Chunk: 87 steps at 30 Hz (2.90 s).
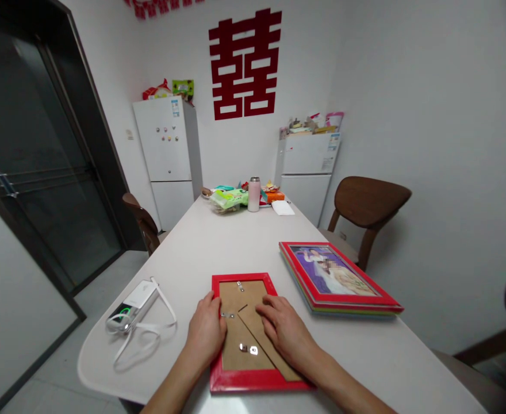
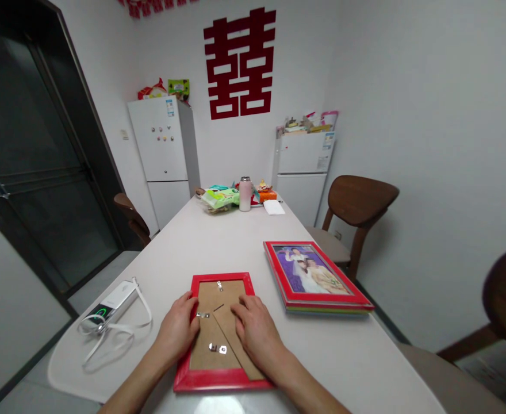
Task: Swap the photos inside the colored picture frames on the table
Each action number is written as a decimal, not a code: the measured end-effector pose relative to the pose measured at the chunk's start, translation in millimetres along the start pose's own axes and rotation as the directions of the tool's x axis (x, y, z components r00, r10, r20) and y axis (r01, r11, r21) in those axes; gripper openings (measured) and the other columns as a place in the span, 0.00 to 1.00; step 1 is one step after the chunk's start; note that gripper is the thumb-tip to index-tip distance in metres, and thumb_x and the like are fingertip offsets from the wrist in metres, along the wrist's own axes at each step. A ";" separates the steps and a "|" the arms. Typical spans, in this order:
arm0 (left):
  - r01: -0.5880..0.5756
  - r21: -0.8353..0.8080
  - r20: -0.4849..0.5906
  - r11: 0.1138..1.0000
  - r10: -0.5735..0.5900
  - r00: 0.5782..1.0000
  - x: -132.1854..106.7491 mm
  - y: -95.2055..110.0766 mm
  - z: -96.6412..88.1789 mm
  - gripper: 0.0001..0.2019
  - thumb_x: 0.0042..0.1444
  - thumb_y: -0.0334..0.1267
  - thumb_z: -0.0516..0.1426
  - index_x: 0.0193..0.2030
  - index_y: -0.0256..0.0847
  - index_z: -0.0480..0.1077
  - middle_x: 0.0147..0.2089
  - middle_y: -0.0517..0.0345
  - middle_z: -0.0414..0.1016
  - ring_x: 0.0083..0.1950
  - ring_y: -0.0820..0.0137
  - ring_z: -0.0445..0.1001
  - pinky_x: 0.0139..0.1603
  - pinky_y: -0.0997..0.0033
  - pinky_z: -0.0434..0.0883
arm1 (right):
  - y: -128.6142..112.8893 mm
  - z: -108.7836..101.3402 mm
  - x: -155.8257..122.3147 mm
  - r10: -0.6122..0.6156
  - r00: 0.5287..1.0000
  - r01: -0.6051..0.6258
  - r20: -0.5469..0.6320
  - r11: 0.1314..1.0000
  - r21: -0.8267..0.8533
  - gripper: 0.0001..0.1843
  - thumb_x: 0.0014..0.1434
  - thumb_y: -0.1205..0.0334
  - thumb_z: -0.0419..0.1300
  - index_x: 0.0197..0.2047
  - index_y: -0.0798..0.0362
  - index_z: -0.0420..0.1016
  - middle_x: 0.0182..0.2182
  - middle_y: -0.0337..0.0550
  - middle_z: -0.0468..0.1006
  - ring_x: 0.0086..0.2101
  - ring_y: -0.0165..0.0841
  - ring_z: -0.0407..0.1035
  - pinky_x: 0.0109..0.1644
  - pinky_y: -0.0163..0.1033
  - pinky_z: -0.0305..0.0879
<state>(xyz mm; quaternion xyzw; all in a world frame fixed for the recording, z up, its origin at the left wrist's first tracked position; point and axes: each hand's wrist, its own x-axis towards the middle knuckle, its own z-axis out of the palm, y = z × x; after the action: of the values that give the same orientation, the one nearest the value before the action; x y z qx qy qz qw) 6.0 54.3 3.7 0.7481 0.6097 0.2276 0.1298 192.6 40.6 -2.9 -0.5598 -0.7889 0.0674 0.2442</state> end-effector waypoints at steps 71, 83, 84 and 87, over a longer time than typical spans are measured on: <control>0.178 -0.815 0.055 0.551 -0.233 0.971 -8.2 3.4 -31.5 0.20 0.44 0.48 0.52 0.41 0.37 0.62 0.37 0.52 0.74 0.36 0.66 0.73 0.36 0.68 0.69 | -50.1 -47.8 1.1 -0.018 0.997 0.000 0.075 0.974 0.228 0.17 0.45 0.61 0.55 0.42 0.50 0.69 0.37 0.43 0.68 0.38 0.33 0.62 0.42 0.35 0.59; 0.338 -0.736 0.058 0.586 -0.444 0.894 -30.5 -80.2 -62.3 0.16 0.42 0.41 0.54 0.39 0.37 0.64 0.22 0.62 0.71 0.27 0.66 0.72 0.30 0.68 0.67 | 26.0 -19.1 -12.0 0.307 0.950 -0.303 0.062 0.951 -0.066 0.25 0.47 0.67 0.48 0.50 0.63 0.60 0.37 0.56 0.71 0.38 0.40 0.67 0.41 0.41 0.60; 0.335 -0.708 0.028 0.622 -0.449 0.893 -30.7 -80.1 -60.5 0.17 0.42 0.40 0.54 0.40 0.37 0.64 0.21 0.64 0.70 0.27 0.66 0.72 0.32 0.67 0.67 | 25.3 -18.7 -11.0 0.307 0.950 -0.305 0.051 0.951 -0.052 0.25 0.46 0.68 0.48 0.50 0.64 0.60 0.38 0.57 0.71 0.38 0.40 0.67 0.42 0.41 0.60; 0.320 -0.603 -0.064 0.730 -0.445 0.893 -32.1 -80.6 -54.4 0.20 0.42 0.38 0.53 0.44 0.36 0.62 0.21 0.65 0.68 0.29 0.64 0.71 0.38 0.63 0.65 | 23.1 -22.2 -8.3 0.323 0.946 -0.322 -0.011 0.944 0.077 0.26 0.43 0.71 0.48 0.49 0.64 0.60 0.40 0.57 0.71 0.40 0.40 0.66 0.45 0.40 0.59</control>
<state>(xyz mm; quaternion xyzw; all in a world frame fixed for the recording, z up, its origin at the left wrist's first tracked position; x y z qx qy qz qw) -94.8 36.5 6.8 0.5027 0.6626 0.4452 0.3316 224.6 37.7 5.1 -0.6727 -0.6808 0.1290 0.2595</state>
